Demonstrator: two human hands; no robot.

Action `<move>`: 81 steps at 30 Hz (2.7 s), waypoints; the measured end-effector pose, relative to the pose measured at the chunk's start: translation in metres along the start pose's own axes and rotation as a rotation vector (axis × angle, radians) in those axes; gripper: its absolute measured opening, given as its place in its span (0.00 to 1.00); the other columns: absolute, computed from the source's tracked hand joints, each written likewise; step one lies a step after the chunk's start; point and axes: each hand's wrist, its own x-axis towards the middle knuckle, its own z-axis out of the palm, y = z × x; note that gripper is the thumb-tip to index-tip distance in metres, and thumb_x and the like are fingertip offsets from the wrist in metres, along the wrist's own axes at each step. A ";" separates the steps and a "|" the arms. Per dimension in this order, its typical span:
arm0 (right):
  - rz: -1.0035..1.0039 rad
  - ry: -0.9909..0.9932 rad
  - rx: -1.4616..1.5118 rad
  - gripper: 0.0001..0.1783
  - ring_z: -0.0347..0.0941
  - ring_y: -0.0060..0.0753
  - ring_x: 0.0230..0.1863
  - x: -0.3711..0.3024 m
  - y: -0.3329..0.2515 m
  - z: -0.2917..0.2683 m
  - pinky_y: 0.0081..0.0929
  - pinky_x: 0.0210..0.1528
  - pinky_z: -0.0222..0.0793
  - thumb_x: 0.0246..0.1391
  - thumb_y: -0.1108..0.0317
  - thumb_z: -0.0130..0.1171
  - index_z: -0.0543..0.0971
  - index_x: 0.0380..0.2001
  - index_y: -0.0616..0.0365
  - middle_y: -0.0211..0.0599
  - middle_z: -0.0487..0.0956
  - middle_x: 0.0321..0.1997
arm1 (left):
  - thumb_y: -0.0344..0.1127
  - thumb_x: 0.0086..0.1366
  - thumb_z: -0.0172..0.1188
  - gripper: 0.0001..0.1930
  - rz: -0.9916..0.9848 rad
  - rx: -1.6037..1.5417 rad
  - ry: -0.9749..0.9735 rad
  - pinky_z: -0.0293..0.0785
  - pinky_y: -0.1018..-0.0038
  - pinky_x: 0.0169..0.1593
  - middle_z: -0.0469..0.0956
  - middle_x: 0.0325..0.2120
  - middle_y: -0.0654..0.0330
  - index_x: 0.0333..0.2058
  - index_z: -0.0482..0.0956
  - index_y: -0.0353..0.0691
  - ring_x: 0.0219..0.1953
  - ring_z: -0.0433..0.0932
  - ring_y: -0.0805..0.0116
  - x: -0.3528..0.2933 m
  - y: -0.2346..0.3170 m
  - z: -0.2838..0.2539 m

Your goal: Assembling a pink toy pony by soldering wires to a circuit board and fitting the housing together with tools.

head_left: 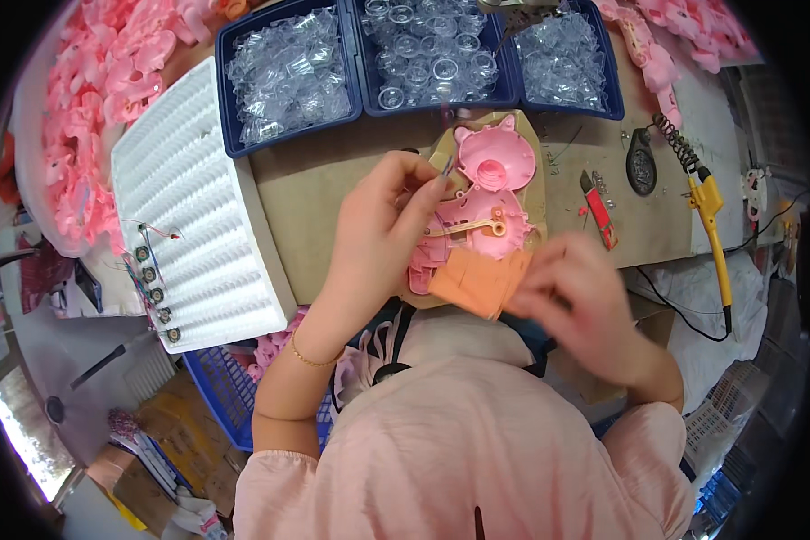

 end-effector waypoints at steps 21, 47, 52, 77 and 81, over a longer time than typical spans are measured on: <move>0.232 0.005 0.737 0.07 0.72 0.19 0.30 0.042 0.052 0.011 0.15 0.33 0.68 0.50 0.77 0.57 0.76 0.35 0.65 0.33 0.76 0.32 | 0.35 0.66 0.53 0.13 -0.052 -0.239 0.029 0.70 0.80 0.44 0.78 0.34 0.59 0.40 0.77 0.29 0.39 0.75 0.75 0.001 -0.014 -0.009; -0.192 0.078 -0.401 0.07 0.71 0.32 0.37 0.043 0.033 0.055 0.33 0.47 0.60 0.45 0.69 0.60 0.79 0.31 0.56 0.30 0.77 0.32 | 0.32 0.46 0.66 0.06 0.721 0.657 0.263 0.65 0.69 0.39 0.77 0.21 0.64 0.26 0.81 0.44 0.31 0.74 0.65 0.014 -0.031 0.003; -0.183 0.030 -0.486 0.07 0.71 0.32 0.40 0.048 0.030 0.049 0.33 0.47 0.60 0.43 0.69 0.58 0.79 0.29 0.57 0.31 0.77 0.33 | 0.32 0.47 0.66 0.06 0.630 0.614 0.254 0.65 0.68 0.39 0.77 0.22 0.64 0.27 0.81 0.43 0.32 0.75 0.64 0.011 -0.032 0.004; 0.071 -0.071 -0.414 0.27 0.65 0.44 0.49 0.000 -0.018 0.040 0.39 0.52 0.57 0.34 0.62 0.67 0.74 0.42 0.60 0.38 0.71 0.44 | 0.35 0.62 0.58 0.09 0.296 0.350 0.131 0.67 0.81 0.33 0.78 0.26 0.62 0.32 0.80 0.34 0.31 0.72 0.77 0.007 -0.023 -0.014; 0.155 -0.139 -0.404 0.36 0.62 0.44 0.51 0.002 -0.021 0.042 0.40 0.53 0.56 0.29 0.61 0.70 0.71 0.46 0.61 0.40 0.68 0.48 | 0.36 0.64 0.56 0.11 -0.086 0.241 0.038 0.64 0.84 0.31 0.77 0.23 0.65 0.33 0.80 0.33 0.29 0.71 0.82 0.007 0.004 -0.011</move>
